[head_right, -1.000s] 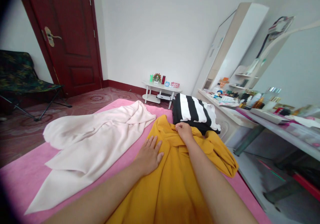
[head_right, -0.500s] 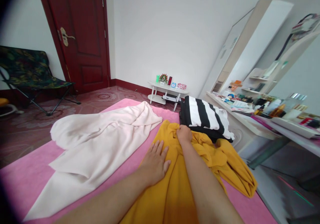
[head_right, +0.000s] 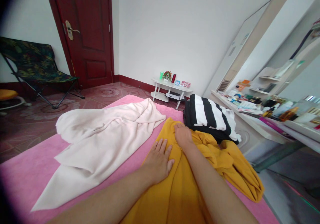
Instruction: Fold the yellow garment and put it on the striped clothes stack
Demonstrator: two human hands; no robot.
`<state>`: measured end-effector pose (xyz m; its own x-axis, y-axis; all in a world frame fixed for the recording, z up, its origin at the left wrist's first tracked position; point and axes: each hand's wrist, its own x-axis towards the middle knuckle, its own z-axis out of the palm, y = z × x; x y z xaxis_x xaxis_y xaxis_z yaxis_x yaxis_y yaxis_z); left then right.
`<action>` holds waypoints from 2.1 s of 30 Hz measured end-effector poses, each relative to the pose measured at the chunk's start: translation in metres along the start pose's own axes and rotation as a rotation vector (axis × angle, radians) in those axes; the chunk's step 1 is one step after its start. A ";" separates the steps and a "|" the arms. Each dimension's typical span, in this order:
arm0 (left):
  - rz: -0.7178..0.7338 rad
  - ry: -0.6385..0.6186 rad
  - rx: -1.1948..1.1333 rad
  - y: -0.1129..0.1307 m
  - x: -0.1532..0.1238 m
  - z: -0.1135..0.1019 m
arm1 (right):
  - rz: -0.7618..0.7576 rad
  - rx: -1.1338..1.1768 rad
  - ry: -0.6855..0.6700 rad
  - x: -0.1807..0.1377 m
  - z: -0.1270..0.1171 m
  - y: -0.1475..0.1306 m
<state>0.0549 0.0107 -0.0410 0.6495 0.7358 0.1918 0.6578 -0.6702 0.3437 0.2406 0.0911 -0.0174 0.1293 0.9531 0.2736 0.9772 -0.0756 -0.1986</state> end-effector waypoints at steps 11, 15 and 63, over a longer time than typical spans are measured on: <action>0.008 0.001 0.000 -0.002 0.000 0.000 | 0.141 -0.135 0.061 -0.039 -0.068 0.058; 0.001 0.011 0.005 -0.002 0.001 0.003 | 0.326 0.206 0.030 -0.075 -0.093 0.114; 0.074 0.198 -0.150 -0.001 0.003 -0.005 | 0.347 0.091 0.072 -0.125 -0.049 0.033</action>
<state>0.0541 0.0136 -0.0358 0.5967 0.7001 0.3921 0.5381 -0.7116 0.4518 0.2654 -0.0452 -0.0117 0.4653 0.8520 0.2400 0.8544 -0.3614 -0.3733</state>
